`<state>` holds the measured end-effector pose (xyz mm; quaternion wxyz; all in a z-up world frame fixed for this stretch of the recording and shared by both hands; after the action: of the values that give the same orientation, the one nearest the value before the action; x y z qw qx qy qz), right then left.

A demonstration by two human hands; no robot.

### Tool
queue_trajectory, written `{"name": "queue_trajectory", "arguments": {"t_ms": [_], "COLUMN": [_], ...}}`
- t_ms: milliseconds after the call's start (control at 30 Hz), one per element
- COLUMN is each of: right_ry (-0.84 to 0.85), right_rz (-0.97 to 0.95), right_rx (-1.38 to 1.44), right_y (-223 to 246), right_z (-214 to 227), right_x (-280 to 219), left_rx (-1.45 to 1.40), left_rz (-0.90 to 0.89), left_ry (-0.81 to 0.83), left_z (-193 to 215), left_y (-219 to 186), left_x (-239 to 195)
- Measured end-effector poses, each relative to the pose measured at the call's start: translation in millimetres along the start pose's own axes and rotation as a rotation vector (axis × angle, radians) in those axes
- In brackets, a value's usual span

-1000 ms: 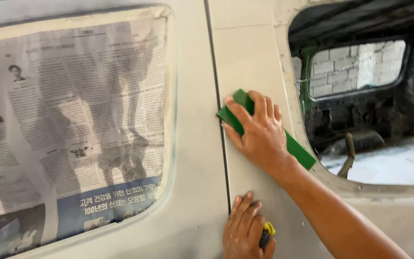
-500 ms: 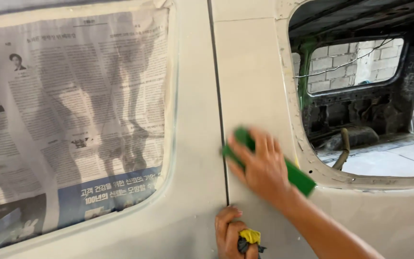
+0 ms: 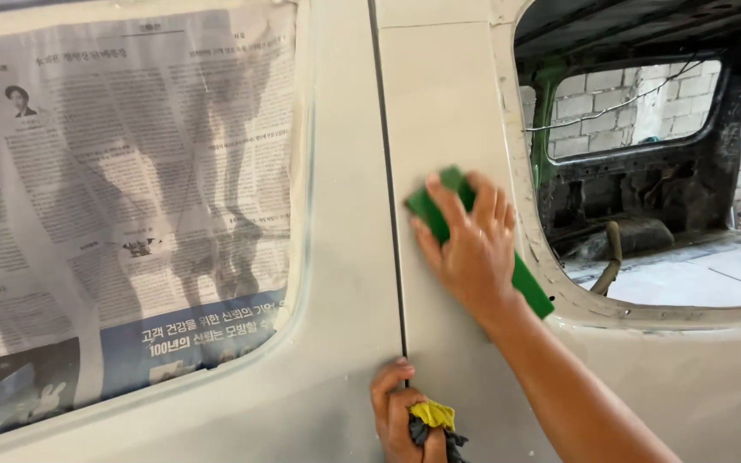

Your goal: The person uses a green sanding block to sand the surface of a white car door, focusing on the area around the window frame. They periodically wipe the surface with a yellow cloth to remove dust and debris.

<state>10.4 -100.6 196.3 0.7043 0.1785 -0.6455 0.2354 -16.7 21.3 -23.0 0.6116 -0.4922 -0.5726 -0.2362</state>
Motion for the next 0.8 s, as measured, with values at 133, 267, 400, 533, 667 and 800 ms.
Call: {"name": "queue_trajectory", "arguments": {"t_ms": [133, 267, 400, 533, 667, 800], "right_ry": [0.086, 0.066, 0.045, 0.079, 0.063, 0.069], "right_rz": [0.02, 0.145, -0.091, -0.039, 0.125, -0.044], "right_rx": [-0.068, 0.064, -0.017, -0.009, 0.066, -0.013], "right_y": [25.7, 22.6, -11.3, 15.9, 15.0, 4.2], "right_z": [1.3, 1.6, 4.4, 6.4, 6.5, 9.8], "right_x": [-56.6, -90.0, -23.8, -106.6, -116.4, -56.4], "left_rx": [-0.006, -0.033, -0.016, -0.019, -0.035, -0.004], "left_rz": [-0.031, -0.085, -0.021, -0.085, -0.15, -0.135], "left_ry": [0.056, 0.046, -0.012, 0.016, 0.026, 0.01], "left_z": [3.4, 2.7, -1.4, 4.8, 2.9, 2.0], "left_y": [-5.2, -5.4, 2.8, -3.7, -11.7, -10.7], "left_x": [8.9, 2.8, -0.7, 7.0, 5.3, 8.1]}}
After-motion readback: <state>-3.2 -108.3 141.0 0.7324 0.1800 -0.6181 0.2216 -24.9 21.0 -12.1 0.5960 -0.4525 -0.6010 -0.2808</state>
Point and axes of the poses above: each hand's wrist, its own x-axis towards the middle knuckle, its own z-axis out of the back of the hand, y = z × x, the point moved 5 cm from there along x, towards the middle knuckle
